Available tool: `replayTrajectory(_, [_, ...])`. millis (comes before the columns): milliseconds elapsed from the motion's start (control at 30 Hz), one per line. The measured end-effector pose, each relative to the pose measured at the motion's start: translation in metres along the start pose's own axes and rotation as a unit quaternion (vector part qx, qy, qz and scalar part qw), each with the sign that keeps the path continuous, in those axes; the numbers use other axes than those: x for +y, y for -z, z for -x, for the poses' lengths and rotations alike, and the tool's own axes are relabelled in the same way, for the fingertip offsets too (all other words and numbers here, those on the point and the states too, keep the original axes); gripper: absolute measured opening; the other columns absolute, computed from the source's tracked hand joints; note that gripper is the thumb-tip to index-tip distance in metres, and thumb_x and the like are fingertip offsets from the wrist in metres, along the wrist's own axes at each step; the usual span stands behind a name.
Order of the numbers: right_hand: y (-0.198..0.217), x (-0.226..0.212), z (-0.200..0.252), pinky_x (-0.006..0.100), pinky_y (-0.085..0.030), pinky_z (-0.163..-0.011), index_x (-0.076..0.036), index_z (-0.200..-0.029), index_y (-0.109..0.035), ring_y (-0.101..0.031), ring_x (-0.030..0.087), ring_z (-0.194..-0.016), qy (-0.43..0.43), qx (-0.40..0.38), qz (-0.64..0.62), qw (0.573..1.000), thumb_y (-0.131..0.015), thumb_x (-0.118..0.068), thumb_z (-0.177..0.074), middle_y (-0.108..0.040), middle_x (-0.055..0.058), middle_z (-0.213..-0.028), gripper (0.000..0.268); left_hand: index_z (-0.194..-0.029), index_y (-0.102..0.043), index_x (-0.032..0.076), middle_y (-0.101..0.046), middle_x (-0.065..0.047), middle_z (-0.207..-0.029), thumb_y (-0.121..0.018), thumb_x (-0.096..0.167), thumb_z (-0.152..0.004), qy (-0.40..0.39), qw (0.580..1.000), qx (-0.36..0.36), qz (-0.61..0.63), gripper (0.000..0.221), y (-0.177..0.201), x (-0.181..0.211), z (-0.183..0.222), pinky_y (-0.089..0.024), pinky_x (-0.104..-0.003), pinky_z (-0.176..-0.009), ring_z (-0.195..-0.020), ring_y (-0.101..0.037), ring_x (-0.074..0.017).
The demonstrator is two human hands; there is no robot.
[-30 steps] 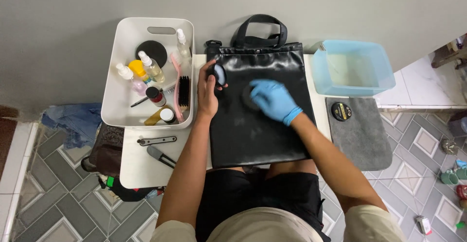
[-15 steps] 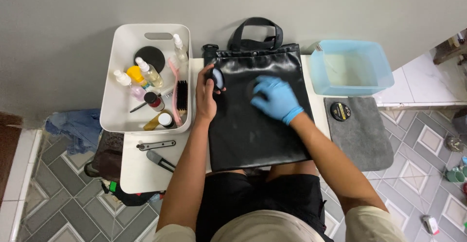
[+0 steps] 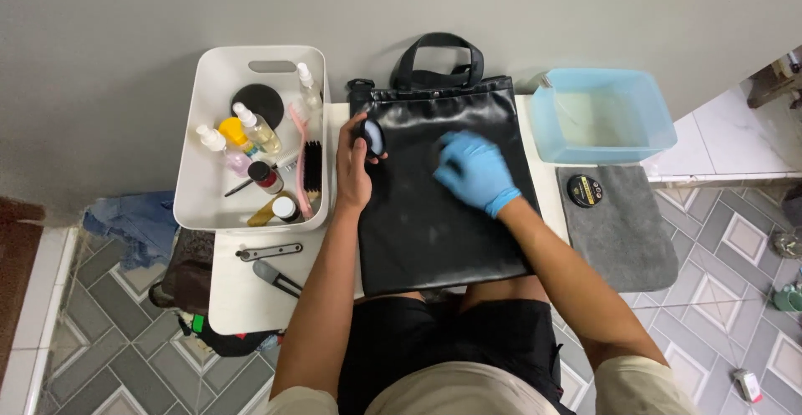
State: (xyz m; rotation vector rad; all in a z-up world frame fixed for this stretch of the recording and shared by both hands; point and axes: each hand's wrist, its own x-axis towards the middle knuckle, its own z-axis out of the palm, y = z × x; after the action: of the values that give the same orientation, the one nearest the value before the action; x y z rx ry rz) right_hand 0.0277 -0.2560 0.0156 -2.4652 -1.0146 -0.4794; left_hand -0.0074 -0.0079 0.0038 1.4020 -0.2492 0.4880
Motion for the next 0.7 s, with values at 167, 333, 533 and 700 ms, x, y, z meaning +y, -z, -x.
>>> replayTrajectory(167, [-0.018, 0.056, 0.017, 0.055, -0.054, -0.089, -0.012, -0.108, -0.061, -0.061, 0.04, -0.117, -0.221, 0.02, 0.155, 0.963, -0.074, -0.032, -0.089, -0.063, 0.015, -0.12, 0.03, -0.144, -0.047, 0.003, -0.068, -0.012, -0.086, -0.036, 0.041, -0.11, 0.004, 1.0, -0.007, -0.015, 0.052, 0.0, -0.004, 0.004, -0.055, -0.025, -0.066, -0.078, -0.072, -0.0176])
replayTrajectory(333, [0.008, -0.057, 0.017, 0.054, -0.054, -0.093, -0.014, -0.098, -0.064, -0.065, 0.042, -0.116, -0.033, -0.021, 0.0, 0.999, -0.078, -0.026, -0.077, -0.067, 0.015, -0.116, 0.027, -0.144, -0.047, 0.003, -0.068, -0.012, -0.085, -0.037, 0.04, -0.11, 0.003, 1.0, -0.003, -0.012, 0.051, 0.002, -0.012, 0.001, -0.056, -0.025, -0.066, -0.078, -0.072, -0.0181])
replayTrajectory(533, [0.006, 0.016, 0.003, 0.052, -0.052, -0.1, -0.015, -0.096, -0.068, -0.064, 0.037, -0.123, -0.002, -0.03, 0.001, 1.0, -0.077, -0.022, -0.076, -0.07, 0.011, -0.117, 0.023, -0.144, -0.047, 0.004, -0.067, -0.011, -0.087, -0.037, 0.04, -0.11, -0.006, 1.0, -0.006, -0.005, 0.05, 0.0, -0.008, -0.003, -0.055, -0.024, -0.066, -0.078, -0.072, -0.017])
replayTrajectory(700, [0.002, 0.053, -0.014, 0.051, -0.052, -0.095, -0.008, -0.093, -0.068, -0.065, 0.041, -0.107, -0.145, 0.055, 0.101, 0.983, -0.073, -0.019, -0.087, -0.068, 0.015, -0.103, 0.013, -0.143, -0.048, 0.002, -0.066, -0.012, -0.087, -0.038, 0.039, -0.111, -0.014, 1.0, -0.006, -0.002, 0.05, 0.0, -0.013, -0.002, -0.055, -0.025, -0.065, -0.077, -0.072, -0.0187])
